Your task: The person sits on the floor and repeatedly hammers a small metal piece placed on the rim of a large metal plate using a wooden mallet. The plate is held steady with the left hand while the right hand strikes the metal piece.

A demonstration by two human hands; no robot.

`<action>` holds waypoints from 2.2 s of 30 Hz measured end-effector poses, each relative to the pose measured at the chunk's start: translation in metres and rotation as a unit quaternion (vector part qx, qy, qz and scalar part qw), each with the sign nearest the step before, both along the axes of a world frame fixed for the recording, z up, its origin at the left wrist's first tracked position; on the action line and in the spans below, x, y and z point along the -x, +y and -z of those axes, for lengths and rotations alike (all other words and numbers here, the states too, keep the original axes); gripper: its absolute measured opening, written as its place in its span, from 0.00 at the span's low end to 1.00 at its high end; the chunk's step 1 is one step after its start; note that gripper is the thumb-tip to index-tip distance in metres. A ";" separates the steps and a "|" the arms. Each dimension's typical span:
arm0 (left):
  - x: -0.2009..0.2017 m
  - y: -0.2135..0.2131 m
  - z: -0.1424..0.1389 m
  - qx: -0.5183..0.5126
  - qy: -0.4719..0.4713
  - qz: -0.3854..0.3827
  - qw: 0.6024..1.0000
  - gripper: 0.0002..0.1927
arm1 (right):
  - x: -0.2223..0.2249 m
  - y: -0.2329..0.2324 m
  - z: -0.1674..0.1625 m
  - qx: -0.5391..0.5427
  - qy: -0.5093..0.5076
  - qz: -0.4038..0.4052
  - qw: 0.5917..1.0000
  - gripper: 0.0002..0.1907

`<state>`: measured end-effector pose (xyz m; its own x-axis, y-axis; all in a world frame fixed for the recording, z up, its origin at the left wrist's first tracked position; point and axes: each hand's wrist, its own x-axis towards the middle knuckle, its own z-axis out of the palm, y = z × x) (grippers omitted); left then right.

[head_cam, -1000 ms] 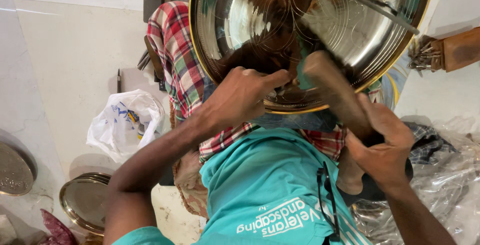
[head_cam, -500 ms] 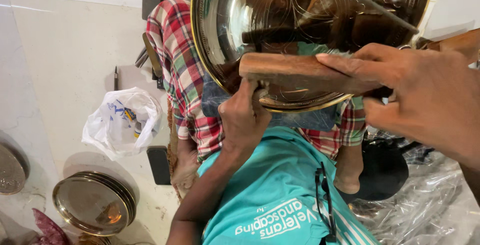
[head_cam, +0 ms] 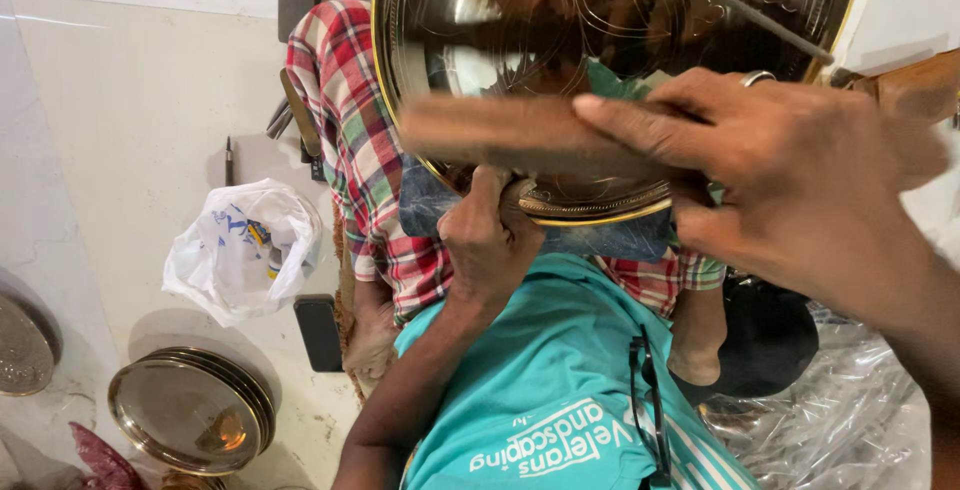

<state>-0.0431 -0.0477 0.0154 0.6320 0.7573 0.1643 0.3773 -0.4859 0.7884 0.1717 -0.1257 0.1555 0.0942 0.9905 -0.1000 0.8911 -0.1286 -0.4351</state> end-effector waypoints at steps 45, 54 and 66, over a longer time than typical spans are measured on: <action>-0.006 -0.002 0.008 -0.006 -0.034 -0.002 0.999 0.10 | -0.001 -0.003 0.002 -0.028 -0.105 -0.026 0.994 0.41; -0.009 0.014 -0.003 0.042 -0.029 0.074 0.996 0.20 | 0.004 -0.021 0.018 -0.023 0.024 0.097 0.995 0.41; -0.017 0.046 -0.013 0.095 -0.019 0.216 0.972 0.22 | 0.013 -0.044 0.024 -0.079 0.120 0.187 0.972 0.38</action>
<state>-0.0257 -0.0015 0.0283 0.8940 0.4416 0.0764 0.1400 -0.4370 0.8885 0.1588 -0.1698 0.1310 0.4441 0.8959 -0.0134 0.6649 -0.3396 -0.6653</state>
